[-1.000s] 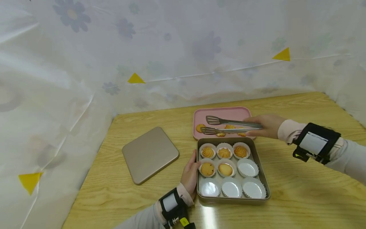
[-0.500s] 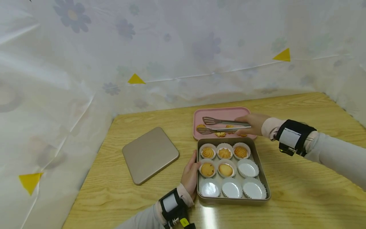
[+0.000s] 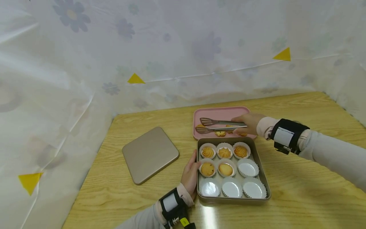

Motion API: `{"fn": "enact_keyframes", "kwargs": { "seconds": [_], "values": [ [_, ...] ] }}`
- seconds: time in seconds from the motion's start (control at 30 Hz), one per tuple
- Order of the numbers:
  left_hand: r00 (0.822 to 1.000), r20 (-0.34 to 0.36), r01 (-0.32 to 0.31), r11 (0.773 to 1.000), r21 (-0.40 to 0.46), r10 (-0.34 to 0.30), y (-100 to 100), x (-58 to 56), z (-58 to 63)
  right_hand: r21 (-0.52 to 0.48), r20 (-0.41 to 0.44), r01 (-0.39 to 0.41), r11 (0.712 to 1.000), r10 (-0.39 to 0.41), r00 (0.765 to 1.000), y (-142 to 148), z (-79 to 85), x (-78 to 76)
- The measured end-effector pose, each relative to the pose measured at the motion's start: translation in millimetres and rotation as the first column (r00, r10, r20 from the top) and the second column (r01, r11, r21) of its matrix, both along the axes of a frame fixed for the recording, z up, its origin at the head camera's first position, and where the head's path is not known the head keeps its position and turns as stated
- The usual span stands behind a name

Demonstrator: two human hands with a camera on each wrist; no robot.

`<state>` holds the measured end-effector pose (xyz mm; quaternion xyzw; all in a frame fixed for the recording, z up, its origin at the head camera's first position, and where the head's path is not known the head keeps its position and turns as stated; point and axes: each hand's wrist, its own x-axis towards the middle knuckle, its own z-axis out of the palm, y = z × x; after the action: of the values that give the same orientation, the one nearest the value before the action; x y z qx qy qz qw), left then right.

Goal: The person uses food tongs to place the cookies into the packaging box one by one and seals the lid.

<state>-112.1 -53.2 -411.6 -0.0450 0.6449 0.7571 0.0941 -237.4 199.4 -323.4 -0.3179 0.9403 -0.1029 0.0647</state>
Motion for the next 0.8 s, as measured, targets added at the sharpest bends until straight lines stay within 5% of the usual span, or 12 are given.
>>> {"fn": "enact_keyframes", "kwargs": {
  "seconds": [0.4,0.8],
  "values": [
    [1.000,0.000,-0.004,1.000,0.009,0.004,0,-1.4,-0.7,-0.051,-0.007,-0.013,0.999,0.013,1.000,6,4.1,3.6],
    [1.000,0.001,-0.004,1.000,0.009,0.004,0,-2.3,-1.4,-0.103,-0.013,0.030,0.994,-0.031,0.999,47,26.2,32.3]
  ]
}}
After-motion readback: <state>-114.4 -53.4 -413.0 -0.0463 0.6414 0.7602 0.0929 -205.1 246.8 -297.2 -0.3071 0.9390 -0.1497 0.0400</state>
